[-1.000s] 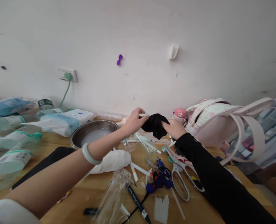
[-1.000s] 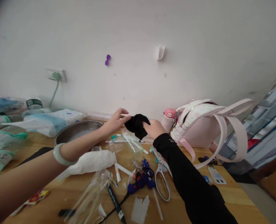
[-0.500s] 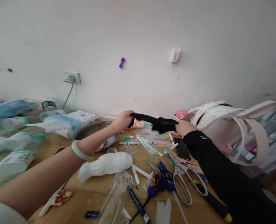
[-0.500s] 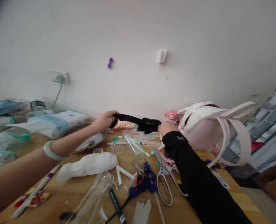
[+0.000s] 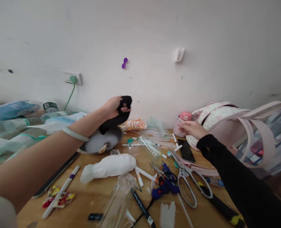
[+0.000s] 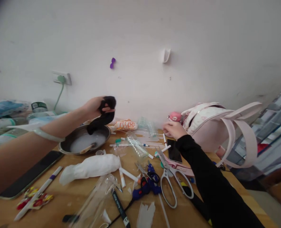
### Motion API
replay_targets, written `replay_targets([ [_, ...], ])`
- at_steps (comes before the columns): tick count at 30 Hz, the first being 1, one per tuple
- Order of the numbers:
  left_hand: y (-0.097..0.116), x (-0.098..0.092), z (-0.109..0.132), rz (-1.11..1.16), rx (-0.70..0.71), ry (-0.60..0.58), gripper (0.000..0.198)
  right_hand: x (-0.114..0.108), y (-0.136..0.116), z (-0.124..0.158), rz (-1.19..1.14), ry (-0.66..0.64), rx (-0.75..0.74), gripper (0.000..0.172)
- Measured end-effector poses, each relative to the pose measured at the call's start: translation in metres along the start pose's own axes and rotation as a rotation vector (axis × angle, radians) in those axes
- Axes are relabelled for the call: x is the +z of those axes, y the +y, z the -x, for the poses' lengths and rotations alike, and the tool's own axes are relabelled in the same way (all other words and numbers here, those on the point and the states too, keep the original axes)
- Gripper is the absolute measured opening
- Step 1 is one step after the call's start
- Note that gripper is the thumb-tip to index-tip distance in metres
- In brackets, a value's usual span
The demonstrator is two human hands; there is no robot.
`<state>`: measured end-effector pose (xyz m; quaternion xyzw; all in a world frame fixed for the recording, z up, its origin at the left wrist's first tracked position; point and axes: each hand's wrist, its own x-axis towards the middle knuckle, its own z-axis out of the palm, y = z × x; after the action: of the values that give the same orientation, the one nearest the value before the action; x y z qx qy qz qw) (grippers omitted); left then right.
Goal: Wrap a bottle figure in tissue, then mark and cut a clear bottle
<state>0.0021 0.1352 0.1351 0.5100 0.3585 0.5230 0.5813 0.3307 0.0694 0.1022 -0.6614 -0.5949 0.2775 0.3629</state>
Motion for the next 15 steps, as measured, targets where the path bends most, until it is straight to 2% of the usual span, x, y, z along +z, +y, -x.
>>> replay_targets([
  [2, 0.01, 0.03, -0.004, 0.045, 0.03, -0.057, 0.024, 0.024, -0.019, -0.006, -0.024, -0.016, -0.052, 0.016],
  [3, 0.017, 0.044, -0.006, 0.069, 0.055, -0.082, 0.016, 0.036, -0.028, -0.009, -0.051, -0.021, -0.091, 0.025],
  [7, 0.052, 0.088, -0.001, 0.156, 0.156, -0.213, 0.029, 0.079, -0.051, -0.013, -0.122, -0.1, -0.191, 0.063],
  [9, 0.069, 0.101, 0.007, 0.2, 0.204, -0.254, 0.032, 0.095, -0.056, -0.012, -0.163, -0.119, -0.218, 0.07],
  [11, 0.084, 0.111, 0.016, 0.237, 0.223, -0.298, 0.037, 0.107, -0.058, -0.01, -0.207, -0.14, -0.228, 0.059],
  [13, 0.095, 0.117, 0.021, 0.319, 0.248, -0.353, 0.042, 0.114, -0.057, -0.008, -0.237, -0.17, -0.192, 0.037],
  [15, 0.104, 0.116, 0.021, 0.379, 0.258, -0.327, 0.043, 0.117, -0.05, -0.005, -0.255, -0.204, -0.116, 0.02],
])
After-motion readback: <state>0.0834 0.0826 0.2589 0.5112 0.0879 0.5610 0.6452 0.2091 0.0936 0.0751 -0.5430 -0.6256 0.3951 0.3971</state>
